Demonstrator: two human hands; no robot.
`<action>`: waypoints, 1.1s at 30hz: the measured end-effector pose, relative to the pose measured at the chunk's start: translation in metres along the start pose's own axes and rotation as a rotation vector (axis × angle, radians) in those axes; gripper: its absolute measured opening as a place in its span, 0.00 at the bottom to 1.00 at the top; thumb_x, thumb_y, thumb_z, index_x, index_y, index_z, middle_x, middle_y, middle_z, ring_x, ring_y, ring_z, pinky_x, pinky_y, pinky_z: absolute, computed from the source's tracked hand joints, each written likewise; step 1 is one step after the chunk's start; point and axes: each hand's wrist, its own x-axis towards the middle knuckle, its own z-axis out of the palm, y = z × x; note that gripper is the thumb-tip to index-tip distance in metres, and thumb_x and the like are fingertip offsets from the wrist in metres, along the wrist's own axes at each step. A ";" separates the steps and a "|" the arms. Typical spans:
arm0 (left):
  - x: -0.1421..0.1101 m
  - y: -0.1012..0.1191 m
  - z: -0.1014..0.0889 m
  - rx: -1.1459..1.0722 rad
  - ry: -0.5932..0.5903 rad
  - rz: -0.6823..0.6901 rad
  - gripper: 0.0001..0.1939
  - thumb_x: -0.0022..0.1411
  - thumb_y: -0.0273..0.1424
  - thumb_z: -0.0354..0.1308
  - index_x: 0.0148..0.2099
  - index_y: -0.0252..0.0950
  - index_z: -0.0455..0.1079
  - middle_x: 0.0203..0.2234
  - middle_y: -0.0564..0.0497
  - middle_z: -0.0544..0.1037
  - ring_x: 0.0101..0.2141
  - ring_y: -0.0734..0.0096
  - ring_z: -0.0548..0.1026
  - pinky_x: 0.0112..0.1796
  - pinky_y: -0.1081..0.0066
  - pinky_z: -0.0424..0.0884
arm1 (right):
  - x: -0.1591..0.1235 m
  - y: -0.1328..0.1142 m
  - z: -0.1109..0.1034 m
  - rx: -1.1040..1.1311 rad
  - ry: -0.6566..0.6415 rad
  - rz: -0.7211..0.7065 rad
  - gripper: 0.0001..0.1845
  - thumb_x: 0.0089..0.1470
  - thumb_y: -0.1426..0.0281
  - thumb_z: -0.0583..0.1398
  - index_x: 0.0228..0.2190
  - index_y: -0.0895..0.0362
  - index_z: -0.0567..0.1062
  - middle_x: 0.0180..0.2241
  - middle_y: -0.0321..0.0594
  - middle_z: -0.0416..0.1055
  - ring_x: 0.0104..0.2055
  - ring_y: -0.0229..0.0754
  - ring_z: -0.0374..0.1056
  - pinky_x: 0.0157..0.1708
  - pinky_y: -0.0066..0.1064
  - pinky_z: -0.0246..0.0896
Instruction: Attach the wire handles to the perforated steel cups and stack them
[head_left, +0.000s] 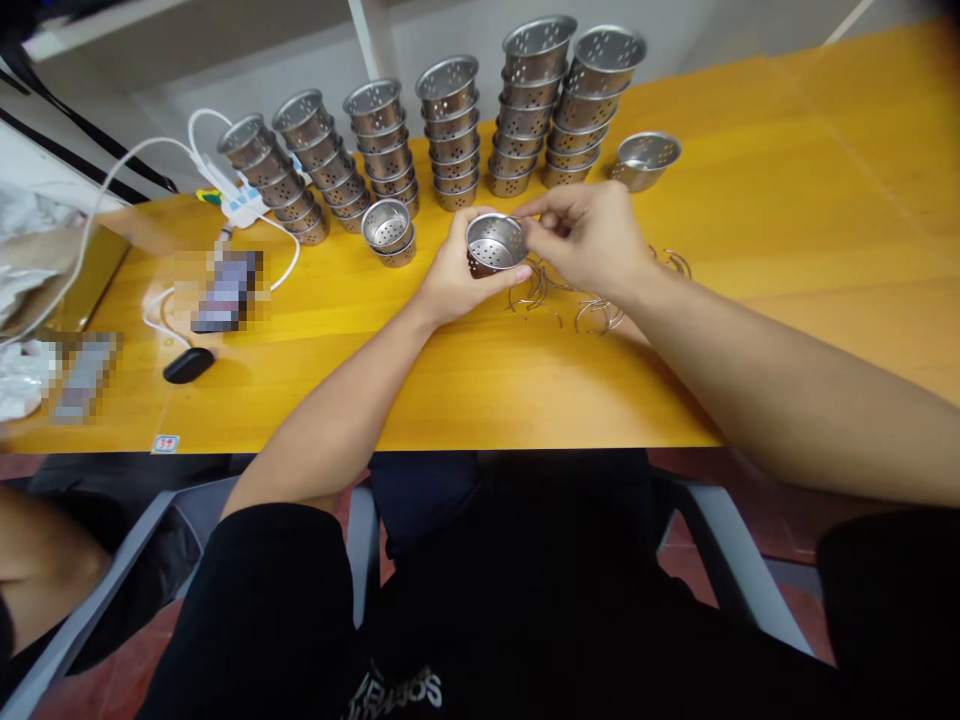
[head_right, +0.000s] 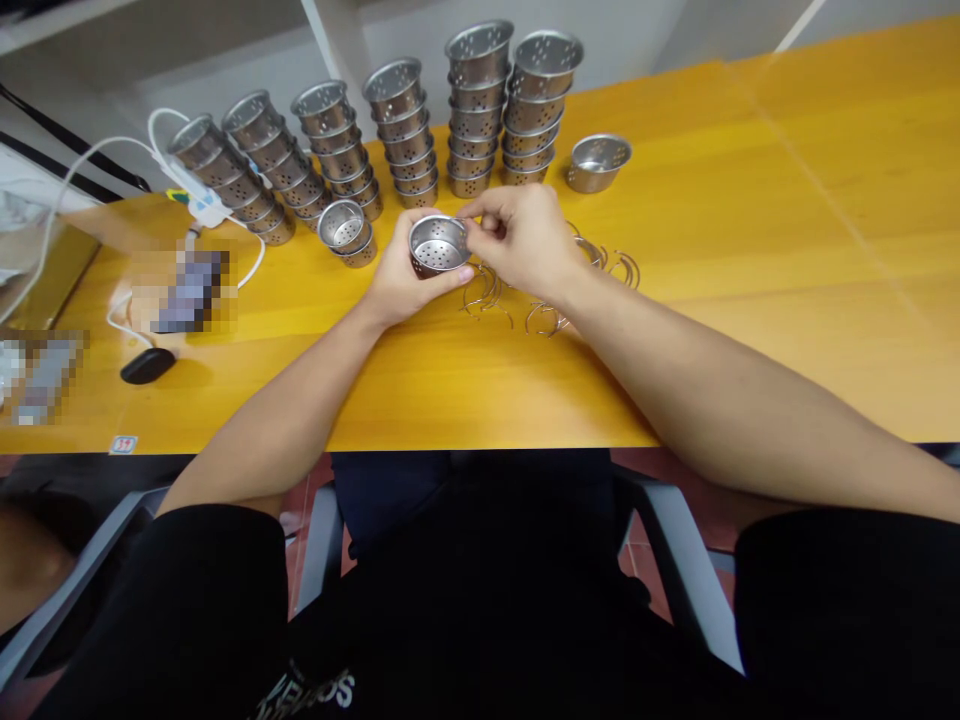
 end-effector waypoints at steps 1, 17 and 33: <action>0.000 -0.001 0.001 -0.001 -0.001 0.012 0.52 0.81 0.64 0.75 0.87 0.44 0.57 0.71 0.36 0.81 0.72 0.43 0.86 0.78 0.37 0.82 | 0.000 0.001 0.000 0.003 0.004 -0.006 0.22 0.67 0.39 0.80 0.43 0.40 0.89 0.31 0.42 0.80 0.38 0.60 0.80 0.31 0.50 0.77; -0.004 0.015 0.001 -0.141 -0.009 -0.114 0.52 0.67 0.66 0.86 0.76 0.46 0.68 0.62 0.44 0.85 0.59 0.50 0.90 0.70 0.42 0.86 | -0.001 0.001 0.014 0.051 0.014 0.006 0.20 0.69 0.41 0.81 0.45 0.40 0.89 0.26 0.39 0.75 0.38 0.60 0.80 0.38 0.56 0.82; -0.001 0.001 -0.009 -0.186 -0.086 -0.029 0.52 0.73 0.77 0.72 0.78 0.45 0.69 0.65 0.43 0.83 0.63 0.51 0.88 0.72 0.41 0.84 | -0.002 -0.021 -0.005 0.306 -0.188 0.037 0.49 0.44 0.14 0.81 0.36 0.42 0.80 0.30 0.41 0.73 0.37 0.56 0.74 0.31 0.49 0.70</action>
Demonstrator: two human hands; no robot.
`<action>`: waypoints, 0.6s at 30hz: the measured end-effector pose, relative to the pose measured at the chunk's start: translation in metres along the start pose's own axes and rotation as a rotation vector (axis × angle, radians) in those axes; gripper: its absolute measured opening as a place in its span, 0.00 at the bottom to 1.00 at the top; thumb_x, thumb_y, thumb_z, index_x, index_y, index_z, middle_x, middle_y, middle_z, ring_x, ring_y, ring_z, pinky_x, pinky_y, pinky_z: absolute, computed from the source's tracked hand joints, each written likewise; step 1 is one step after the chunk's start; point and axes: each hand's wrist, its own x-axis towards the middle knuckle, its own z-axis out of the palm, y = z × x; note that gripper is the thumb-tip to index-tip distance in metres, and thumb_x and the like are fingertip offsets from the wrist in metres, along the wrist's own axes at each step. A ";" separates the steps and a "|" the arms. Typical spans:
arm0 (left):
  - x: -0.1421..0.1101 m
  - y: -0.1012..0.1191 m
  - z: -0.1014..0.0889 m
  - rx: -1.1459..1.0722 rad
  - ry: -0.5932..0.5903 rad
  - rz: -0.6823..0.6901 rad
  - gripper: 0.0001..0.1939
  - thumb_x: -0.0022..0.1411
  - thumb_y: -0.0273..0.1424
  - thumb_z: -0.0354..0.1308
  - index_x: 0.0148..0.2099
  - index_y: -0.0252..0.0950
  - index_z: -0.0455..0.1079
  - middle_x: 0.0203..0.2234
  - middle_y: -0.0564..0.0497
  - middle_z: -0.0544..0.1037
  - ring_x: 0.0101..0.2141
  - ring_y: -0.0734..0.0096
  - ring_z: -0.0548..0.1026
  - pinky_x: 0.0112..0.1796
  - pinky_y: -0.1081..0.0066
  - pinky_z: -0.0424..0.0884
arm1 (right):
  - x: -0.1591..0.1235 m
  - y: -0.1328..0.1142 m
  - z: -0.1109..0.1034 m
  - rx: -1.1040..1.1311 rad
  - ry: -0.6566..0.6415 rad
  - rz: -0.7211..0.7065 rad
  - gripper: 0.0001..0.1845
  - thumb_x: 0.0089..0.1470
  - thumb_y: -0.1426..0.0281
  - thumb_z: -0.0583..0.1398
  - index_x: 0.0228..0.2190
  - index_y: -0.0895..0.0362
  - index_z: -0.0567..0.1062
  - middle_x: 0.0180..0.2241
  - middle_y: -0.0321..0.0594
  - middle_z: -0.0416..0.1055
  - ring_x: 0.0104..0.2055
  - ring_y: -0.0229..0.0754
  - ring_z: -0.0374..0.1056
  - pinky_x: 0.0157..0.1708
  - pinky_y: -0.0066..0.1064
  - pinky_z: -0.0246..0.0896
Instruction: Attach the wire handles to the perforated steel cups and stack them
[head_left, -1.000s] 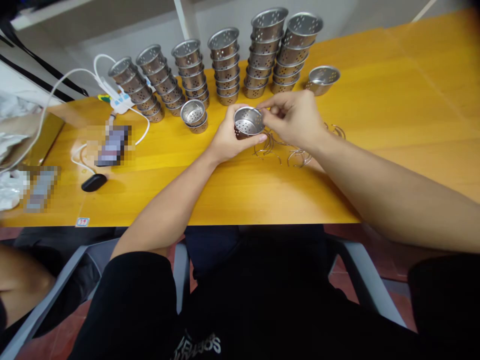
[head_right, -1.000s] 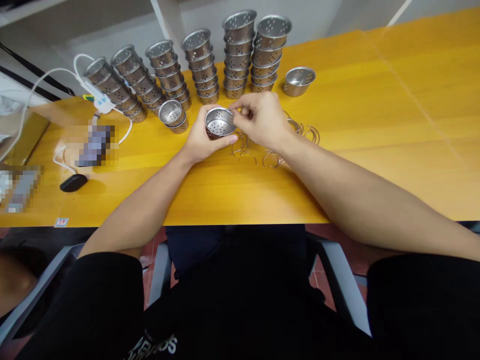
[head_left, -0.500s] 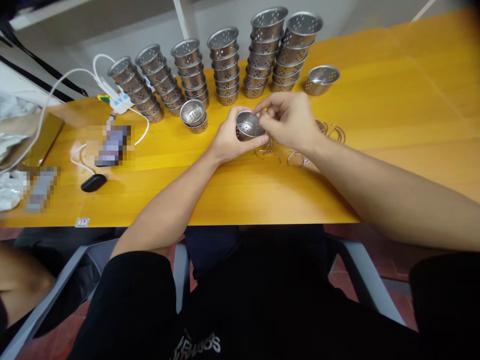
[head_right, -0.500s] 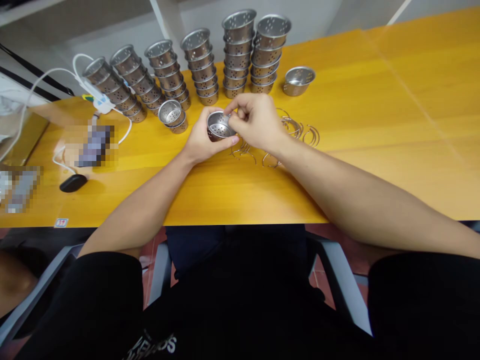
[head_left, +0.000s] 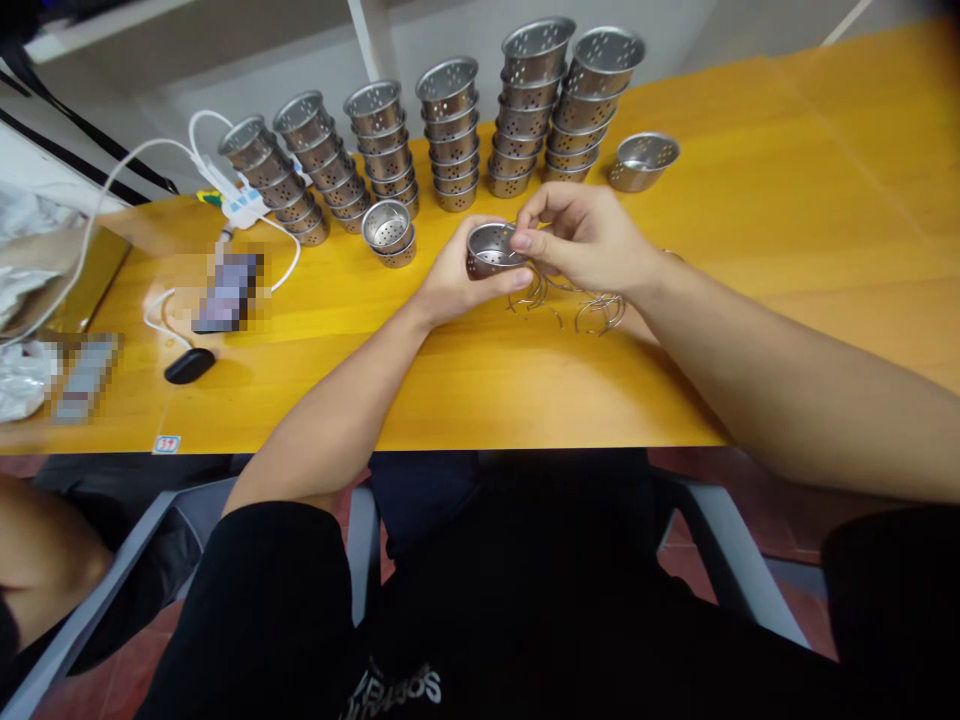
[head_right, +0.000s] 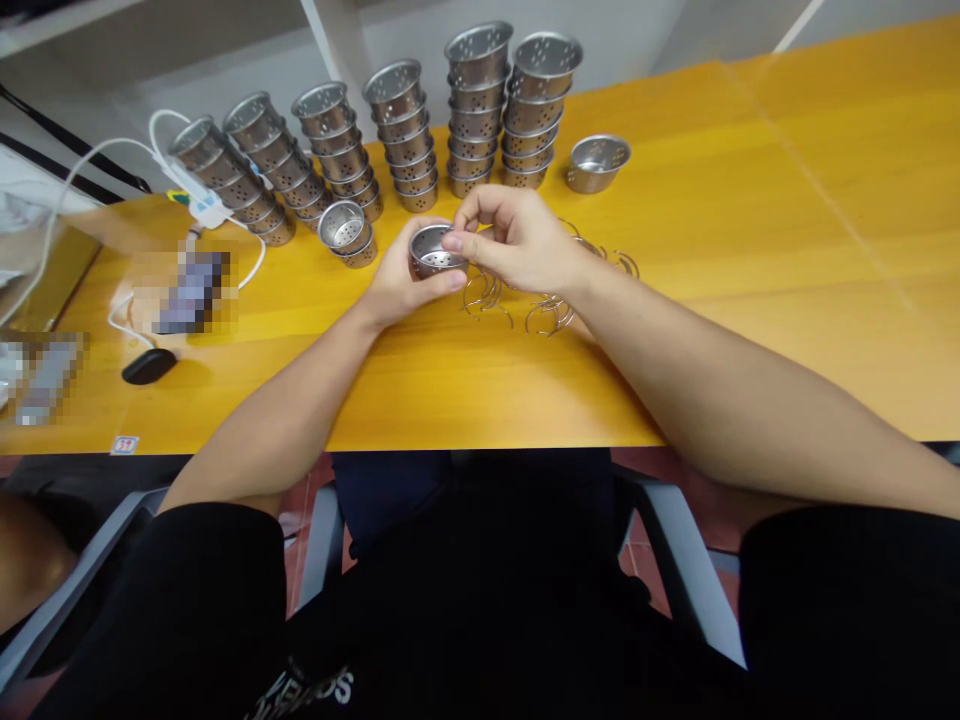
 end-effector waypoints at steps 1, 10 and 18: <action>0.000 -0.002 0.001 0.010 -0.006 0.015 0.54 0.73 0.77 0.73 0.80 0.46 0.67 0.67 0.43 0.82 0.65 0.49 0.88 0.73 0.41 0.84 | 0.000 0.001 0.001 0.008 0.011 0.004 0.49 0.43 0.14 0.82 0.36 0.41 0.79 0.30 0.40 0.73 0.36 0.56 0.73 0.30 0.49 0.68; 0.000 -0.023 0.001 0.111 -0.002 0.142 0.46 0.78 0.60 0.76 0.82 0.44 0.63 0.70 0.41 0.79 0.72 0.44 0.83 0.79 0.40 0.78 | 0.001 0.006 0.002 0.055 0.000 0.051 0.48 0.40 0.17 0.86 0.36 0.41 0.79 0.25 0.36 0.69 0.32 0.53 0.68 0.26 0.46 0.61; 0.000 -0.011 0.001 0.131 0.012 0.111 0.41 0.78 0.51 0.79 0.79 0.44 0.65 0.67 0.44 0.83 0.64 0.51 0.89 0.71 0.46 0.87 | -0.003 -0.002 0.001 0.110 -0.060 0.057 0.46 0.41 0.22 0.89 0.35 0.41 0.80 0.26 0.35 0.72 0.31 0.49 0.62 0.29 0.45 0.57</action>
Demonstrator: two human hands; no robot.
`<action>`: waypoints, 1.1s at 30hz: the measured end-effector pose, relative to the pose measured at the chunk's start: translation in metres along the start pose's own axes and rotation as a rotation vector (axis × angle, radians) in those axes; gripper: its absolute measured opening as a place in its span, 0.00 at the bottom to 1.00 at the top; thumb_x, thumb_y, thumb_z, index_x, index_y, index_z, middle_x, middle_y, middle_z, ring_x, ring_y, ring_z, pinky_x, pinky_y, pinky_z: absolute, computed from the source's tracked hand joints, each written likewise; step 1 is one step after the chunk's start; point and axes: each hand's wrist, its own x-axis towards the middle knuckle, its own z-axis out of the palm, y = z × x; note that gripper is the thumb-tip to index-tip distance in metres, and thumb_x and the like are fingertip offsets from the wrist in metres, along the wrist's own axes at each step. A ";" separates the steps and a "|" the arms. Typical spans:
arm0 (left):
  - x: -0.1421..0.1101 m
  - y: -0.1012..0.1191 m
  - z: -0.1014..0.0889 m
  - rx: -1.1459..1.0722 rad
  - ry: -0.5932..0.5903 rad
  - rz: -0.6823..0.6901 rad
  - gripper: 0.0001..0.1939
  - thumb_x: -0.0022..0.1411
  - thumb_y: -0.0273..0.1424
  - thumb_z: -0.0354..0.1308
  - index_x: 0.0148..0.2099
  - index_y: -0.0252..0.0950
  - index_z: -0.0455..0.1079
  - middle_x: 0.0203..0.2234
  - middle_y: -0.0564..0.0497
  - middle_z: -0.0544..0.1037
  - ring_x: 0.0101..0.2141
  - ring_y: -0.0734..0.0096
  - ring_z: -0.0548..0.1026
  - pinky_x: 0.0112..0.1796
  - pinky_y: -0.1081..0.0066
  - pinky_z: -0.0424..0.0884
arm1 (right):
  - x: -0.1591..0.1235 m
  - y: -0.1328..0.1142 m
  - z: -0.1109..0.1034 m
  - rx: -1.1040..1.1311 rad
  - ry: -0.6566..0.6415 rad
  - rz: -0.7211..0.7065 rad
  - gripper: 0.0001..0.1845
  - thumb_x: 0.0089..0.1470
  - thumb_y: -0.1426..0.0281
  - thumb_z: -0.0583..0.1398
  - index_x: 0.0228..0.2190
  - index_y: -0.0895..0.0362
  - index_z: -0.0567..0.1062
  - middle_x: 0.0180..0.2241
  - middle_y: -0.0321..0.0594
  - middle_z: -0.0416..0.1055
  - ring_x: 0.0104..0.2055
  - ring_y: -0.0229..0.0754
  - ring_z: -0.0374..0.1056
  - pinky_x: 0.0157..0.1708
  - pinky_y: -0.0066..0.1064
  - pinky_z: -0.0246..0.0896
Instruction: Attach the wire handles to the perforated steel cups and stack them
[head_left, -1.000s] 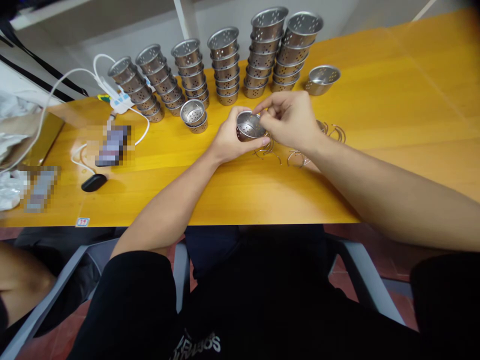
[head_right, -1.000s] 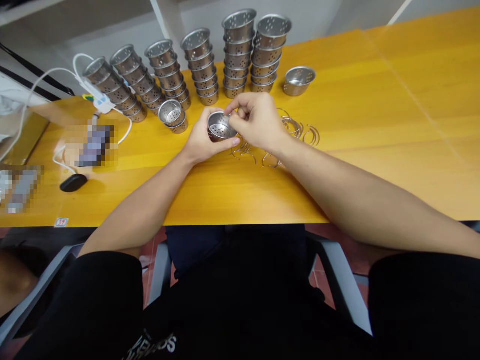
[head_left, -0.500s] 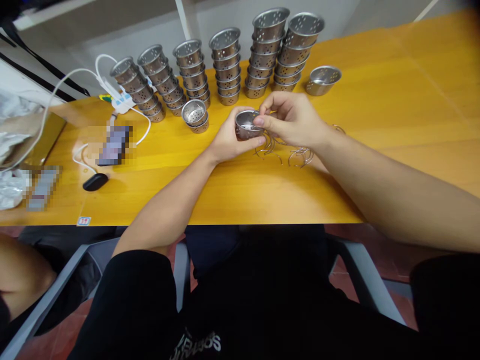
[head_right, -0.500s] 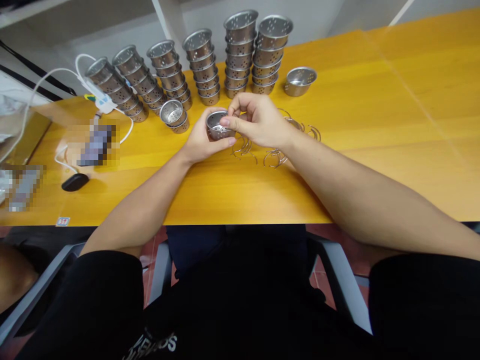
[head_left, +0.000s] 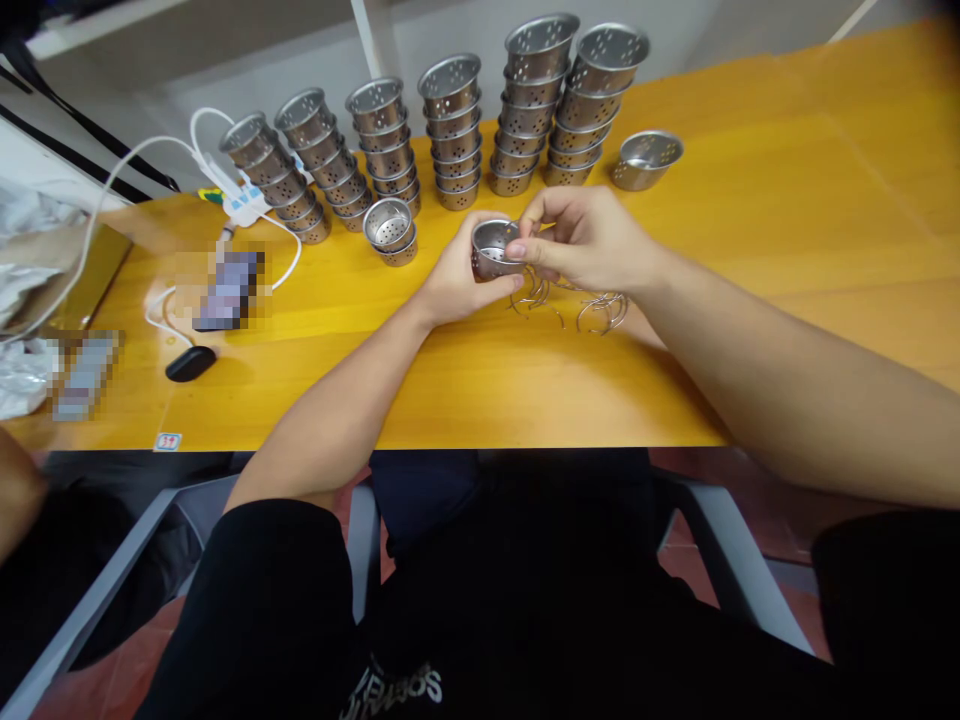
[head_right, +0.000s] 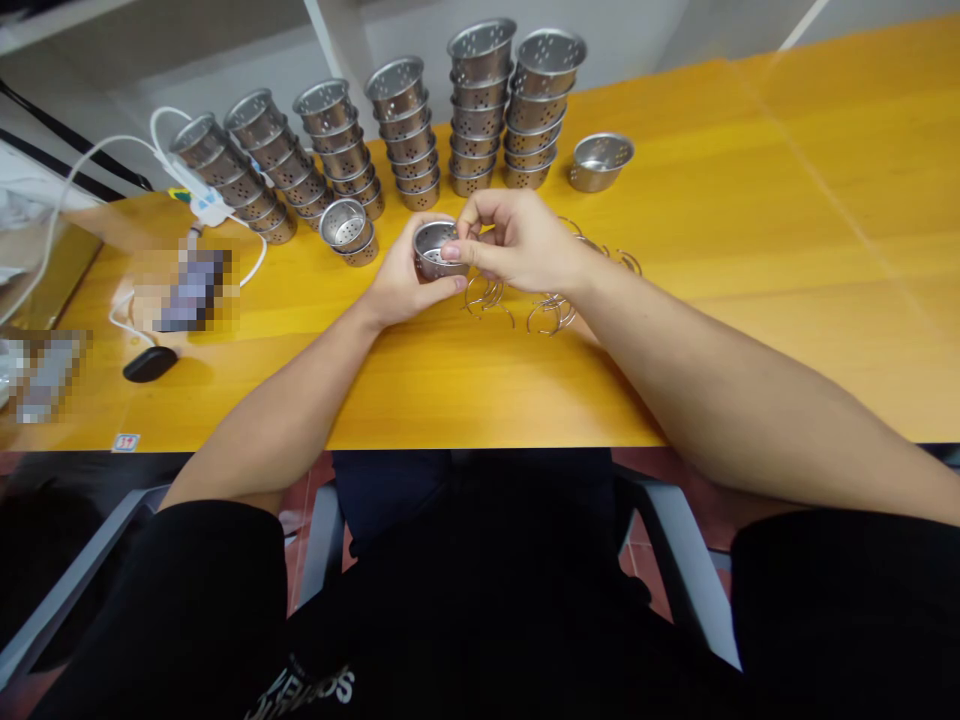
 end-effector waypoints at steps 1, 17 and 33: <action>0.000 0.001 0.000 -0.016 -0.002 0.005 0.41 0.77 0.52 0.79 0.79 0.44 0.65 0.67 0.44 0.82 0.64 0.51 0.89 0.71 0.46 0.86 | 0.000 -0.001 0.000 -0.006 -0.004 -0.001 0.46 0.41 0.22 0.89 0.35 0.42 0.80 0.26 0.35 0.73 0.31 0.49 0.62 0.28 0.45 0.58; 0.000 -0.004 -0.012 -0.072 0.069 -0.076 0.46 0.73 0.54 0.82 0.80 0.43 0.66 0.68 0.39 0.82 0.73 0.40 0.83 0.80 0.36 0.78 | 0.012 0.045 -0.022 -0.479 0.181 -0.512 0.35 0.84 0.28 0.62 0.56 0.44 0.88 0.52 0.47 0.84 0.34 0.48 0.73 0.34 0.48 0.77; 0.000 0.004 -0.014 -0.036 0.078 -0.144 0.43 0.74 0.47 0.82 0.80 0.45 0.67 0.70 0.42 0.80 0.80 0.37 0.79 0.85 0.35 0.71 | 0.007 0.043 -0.022 -0.609 -0.007 -0.450 0.12 0.81 0.54 0.70 0.60 0.37 0.88 0.68 0.47 0.83 0.63 0.67 0.82 0.63 0.70 0.88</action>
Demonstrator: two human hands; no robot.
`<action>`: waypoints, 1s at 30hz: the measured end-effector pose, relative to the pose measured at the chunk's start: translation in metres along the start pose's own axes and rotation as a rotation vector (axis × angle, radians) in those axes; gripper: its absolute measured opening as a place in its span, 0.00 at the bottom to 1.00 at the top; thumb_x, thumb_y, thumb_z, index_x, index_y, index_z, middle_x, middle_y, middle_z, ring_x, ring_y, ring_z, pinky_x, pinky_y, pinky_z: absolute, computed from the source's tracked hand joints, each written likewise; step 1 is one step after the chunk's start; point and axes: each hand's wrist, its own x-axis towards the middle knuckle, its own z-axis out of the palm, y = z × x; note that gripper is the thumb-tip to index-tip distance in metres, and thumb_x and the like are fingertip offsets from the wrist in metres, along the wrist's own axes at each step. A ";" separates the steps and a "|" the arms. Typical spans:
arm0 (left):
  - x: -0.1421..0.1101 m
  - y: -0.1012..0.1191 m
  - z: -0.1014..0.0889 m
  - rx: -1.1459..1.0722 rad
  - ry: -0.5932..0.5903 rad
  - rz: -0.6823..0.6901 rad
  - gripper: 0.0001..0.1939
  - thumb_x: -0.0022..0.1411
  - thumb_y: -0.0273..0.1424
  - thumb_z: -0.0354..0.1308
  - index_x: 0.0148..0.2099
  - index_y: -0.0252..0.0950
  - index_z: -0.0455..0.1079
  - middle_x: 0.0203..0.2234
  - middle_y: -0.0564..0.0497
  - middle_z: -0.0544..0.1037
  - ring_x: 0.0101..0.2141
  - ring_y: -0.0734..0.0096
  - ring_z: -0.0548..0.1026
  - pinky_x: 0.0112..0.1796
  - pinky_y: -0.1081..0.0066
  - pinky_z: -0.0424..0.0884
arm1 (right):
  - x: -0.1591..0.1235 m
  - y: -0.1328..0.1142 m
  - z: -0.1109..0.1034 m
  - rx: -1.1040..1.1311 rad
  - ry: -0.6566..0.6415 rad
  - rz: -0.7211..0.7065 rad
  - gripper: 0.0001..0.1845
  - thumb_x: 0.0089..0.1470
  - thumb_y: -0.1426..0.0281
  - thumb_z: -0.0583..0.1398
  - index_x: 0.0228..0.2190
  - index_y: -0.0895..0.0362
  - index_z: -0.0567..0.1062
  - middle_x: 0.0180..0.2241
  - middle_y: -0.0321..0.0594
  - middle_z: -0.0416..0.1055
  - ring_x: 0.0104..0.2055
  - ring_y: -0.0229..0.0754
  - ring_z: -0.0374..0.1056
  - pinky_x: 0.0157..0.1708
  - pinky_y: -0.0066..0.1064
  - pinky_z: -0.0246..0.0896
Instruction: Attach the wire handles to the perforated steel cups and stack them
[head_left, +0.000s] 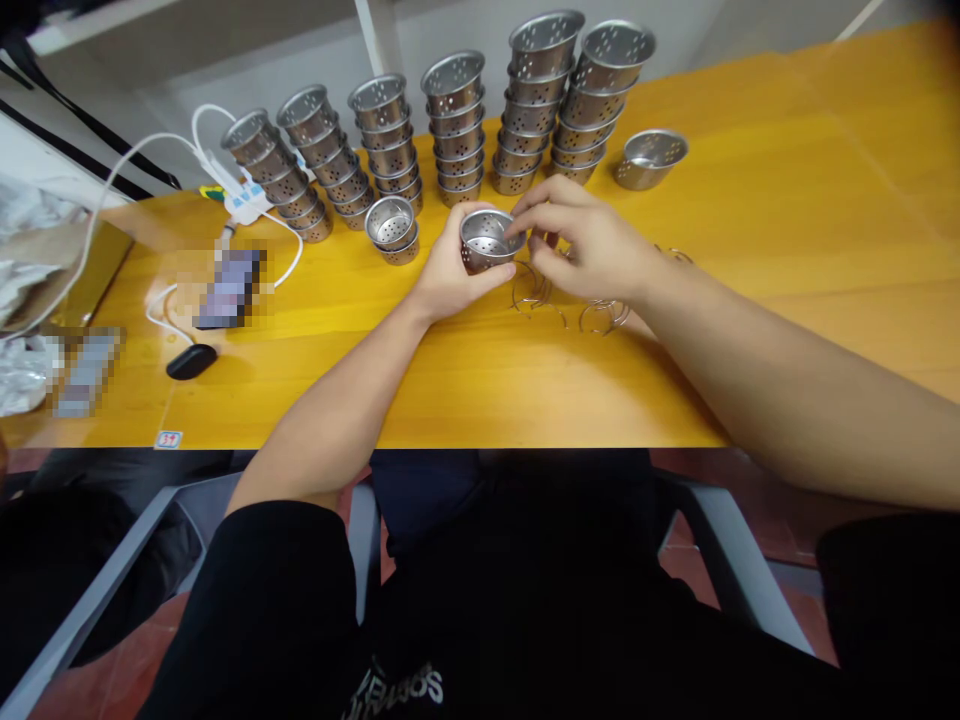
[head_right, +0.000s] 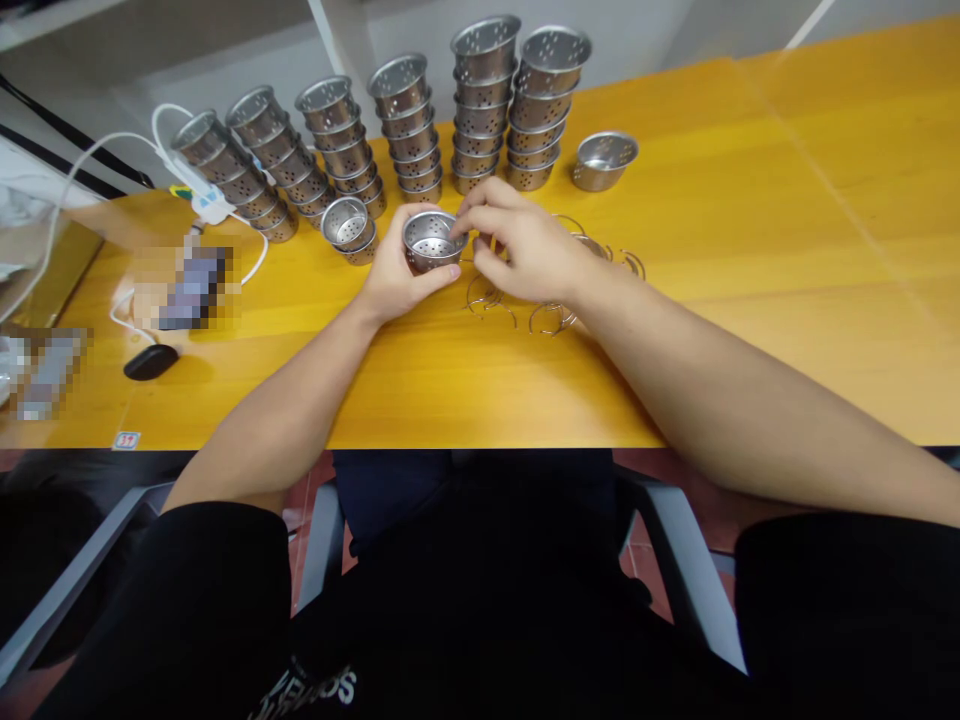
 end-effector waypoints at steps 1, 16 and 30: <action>0.000 -0.001 0.000 0.003 -0.008 0.024 0.44 0.74 0.48 0.82 0.80 0.45 0.66 0.70 0.42 0.80 0.79 0.38 0.80 0.85 0.36 0.72 | -0.001 -0.001 0.001 -0.008 -0.019 0.009 0.13 0.81 0.54 0.69 0.61 0.36 0.88 0.70 0.46 0.82 0.63 0.67 0.82 0.65 0.71 0.87; 0.004 -0.015 -0.005 0.105 0.070 0.199 0.50 0.77 0.69 0.75 0.82 0.49 0.60 0.73 0.41 0.78 0.73 0.44 0.85 0.79 0.40 0.80 | -0.001 -0.001 0.003 0.068 0.103 -0.045 0.21 0.81 0.56 0.71 0.70 0.38 0.87 0.74 0.48 0.80 0.62 0.64 0.85 0.65 0.64 0.88; 0.004 0.009 -0.099 0.382 0.611 -0.230 0.37 0.70 0.50 0.87 0.68 0.53 0.69 0.72 0.45 0.82 0.91 0.43 0.64 0.91 0.42 0.64 | -0.001 0.016 -0.004 0.063 0.117 0.187 0.29 0.72 0.34 0.72 0.66 0.26 0.87 0.59 0.41 0.90 0.60 0.68 0.82 0.68 0.75 0.83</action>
